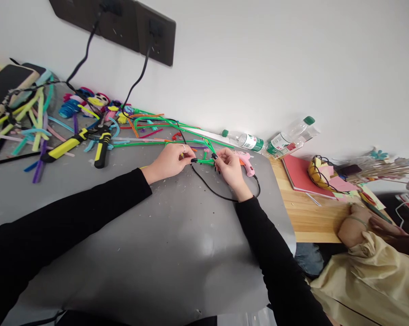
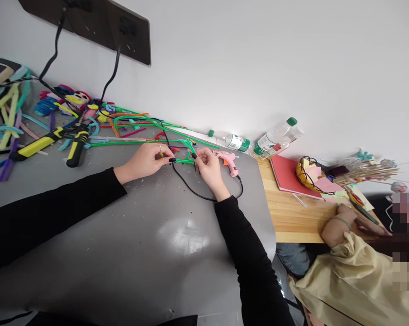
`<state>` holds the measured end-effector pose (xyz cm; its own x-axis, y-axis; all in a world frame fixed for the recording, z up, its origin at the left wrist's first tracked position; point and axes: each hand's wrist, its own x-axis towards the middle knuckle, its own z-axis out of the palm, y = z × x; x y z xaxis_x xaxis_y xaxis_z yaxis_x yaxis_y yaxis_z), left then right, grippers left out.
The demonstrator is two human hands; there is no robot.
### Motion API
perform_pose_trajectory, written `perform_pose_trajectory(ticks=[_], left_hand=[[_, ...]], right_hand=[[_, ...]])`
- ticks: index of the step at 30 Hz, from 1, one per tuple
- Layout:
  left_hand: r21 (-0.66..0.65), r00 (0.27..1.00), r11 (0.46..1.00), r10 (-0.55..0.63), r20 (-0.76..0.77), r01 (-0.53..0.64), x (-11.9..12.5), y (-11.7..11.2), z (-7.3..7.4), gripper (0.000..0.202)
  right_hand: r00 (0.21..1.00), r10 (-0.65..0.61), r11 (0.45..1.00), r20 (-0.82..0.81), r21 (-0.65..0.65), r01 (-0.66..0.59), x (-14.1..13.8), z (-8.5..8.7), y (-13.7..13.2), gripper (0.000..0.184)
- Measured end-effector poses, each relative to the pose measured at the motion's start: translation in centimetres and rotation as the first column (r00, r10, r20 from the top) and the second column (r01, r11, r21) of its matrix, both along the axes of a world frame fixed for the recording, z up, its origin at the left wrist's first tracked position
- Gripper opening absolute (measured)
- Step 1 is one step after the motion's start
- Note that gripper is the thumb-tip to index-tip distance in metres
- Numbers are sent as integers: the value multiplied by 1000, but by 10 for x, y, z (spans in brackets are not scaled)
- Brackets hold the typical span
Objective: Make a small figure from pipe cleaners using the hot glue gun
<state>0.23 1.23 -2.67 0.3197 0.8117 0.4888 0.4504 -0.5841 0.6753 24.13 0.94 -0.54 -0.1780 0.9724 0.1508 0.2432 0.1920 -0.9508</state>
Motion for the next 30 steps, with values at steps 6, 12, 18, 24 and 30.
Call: perform_pose_trajectory(ticks=[6, 12, 18, 24, 30], left_hand=[[128, 998, 990, 55, 6, -55, -1, -2, 5, 20], [145, 999, 989, 33, 15, -35, 0, -5, 4, 18], [72, 997, 995, 71, 20, -73, 0, -4, 5, 15], [236, 1000, 972, 9, 16, -13, 1, -5, 4, 19], [198, 999, 980, 17, 30, -23, 0, -6, 7, 16]], right_hand=[[996, 82, 988, 23, -130, -78, 1, -3, 1, 34], [993, 108, 994, 58, -36, -106, 1, -3, -1, 31], [975, 204, 976, 87, -96, -195, 1, -1, -3, 32], [974, 213, 971, 79, -123, -203, 1, 1, -3, 26], [965, 254, 959, 69, -150, -242, -1, 4, -6, 26]])
